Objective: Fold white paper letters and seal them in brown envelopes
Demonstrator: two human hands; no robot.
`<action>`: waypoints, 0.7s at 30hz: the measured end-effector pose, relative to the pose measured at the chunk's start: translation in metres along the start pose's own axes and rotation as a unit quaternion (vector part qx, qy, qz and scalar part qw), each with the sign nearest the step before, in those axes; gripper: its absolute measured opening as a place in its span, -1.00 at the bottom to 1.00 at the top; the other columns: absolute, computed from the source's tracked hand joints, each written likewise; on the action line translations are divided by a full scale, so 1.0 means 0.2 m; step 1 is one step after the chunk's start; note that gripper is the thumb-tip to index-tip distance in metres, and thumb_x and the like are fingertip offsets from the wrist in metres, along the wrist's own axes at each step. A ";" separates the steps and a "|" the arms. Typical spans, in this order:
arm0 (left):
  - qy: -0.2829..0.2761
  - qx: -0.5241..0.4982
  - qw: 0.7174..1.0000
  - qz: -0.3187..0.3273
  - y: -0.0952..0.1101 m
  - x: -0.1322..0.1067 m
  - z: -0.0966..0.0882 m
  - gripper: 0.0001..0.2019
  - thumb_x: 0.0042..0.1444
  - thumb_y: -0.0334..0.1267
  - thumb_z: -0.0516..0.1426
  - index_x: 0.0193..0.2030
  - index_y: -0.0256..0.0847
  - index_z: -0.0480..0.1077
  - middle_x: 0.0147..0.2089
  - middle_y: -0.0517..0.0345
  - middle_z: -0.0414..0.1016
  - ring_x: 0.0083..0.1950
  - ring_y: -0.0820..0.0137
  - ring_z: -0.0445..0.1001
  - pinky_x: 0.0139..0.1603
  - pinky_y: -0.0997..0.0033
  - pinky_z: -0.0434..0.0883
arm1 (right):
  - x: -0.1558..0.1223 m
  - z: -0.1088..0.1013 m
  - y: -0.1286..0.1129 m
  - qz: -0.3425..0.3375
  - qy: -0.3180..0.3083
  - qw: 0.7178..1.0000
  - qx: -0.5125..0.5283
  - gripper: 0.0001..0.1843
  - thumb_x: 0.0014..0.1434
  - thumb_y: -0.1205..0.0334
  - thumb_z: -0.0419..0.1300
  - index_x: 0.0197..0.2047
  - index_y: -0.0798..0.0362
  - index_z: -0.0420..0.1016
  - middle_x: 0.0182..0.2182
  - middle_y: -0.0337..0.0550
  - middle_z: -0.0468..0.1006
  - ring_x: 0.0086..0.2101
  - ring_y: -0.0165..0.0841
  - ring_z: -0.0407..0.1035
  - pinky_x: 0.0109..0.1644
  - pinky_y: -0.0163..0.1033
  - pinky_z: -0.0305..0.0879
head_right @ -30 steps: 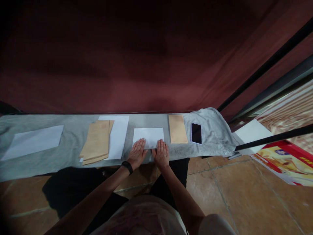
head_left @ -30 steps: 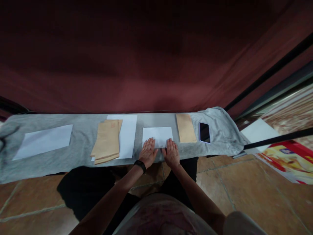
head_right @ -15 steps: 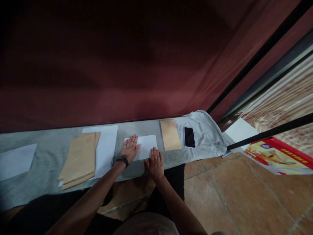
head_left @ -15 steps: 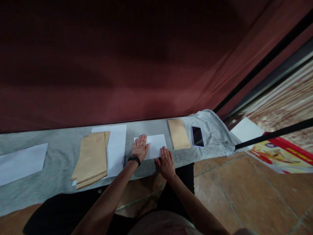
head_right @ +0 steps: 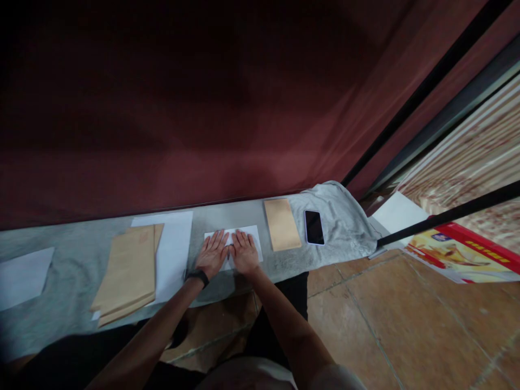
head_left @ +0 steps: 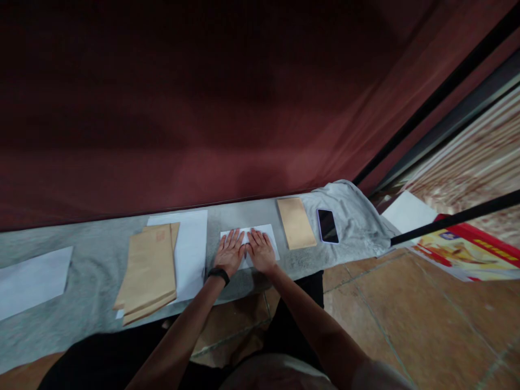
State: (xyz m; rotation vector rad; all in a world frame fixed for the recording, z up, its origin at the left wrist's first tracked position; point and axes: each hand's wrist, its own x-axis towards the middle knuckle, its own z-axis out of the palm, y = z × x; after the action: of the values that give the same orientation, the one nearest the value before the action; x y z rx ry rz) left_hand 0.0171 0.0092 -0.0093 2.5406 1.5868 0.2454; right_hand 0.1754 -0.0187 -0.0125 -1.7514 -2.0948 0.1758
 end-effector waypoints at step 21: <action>0.050 -0.026 0.997 -0.044 0.05 -0.42 0.02 -0.35 0.36 0.01 -0.11 0.48 -0.34 0.10 0.50 -0.19 0.12 0.53 0.12 0.06 0.51 -0.03 0.02 | -0.39 -0.12 0.07 0.182 0.075 0.980 -0.038 -0.39 0.31 0.29 0.04 0.40 0.25 0.21 0.11 0.26 0.47 0.06 0.01 0.35 0.11 0.05 0.29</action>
State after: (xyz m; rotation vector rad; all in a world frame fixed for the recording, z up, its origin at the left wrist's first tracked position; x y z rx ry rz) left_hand -0.0099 -0.0705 -0.0161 2.4478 1.6990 0.4053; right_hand 0.2075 -0.0942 -0.0135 -2.1124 -1.6819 0.0636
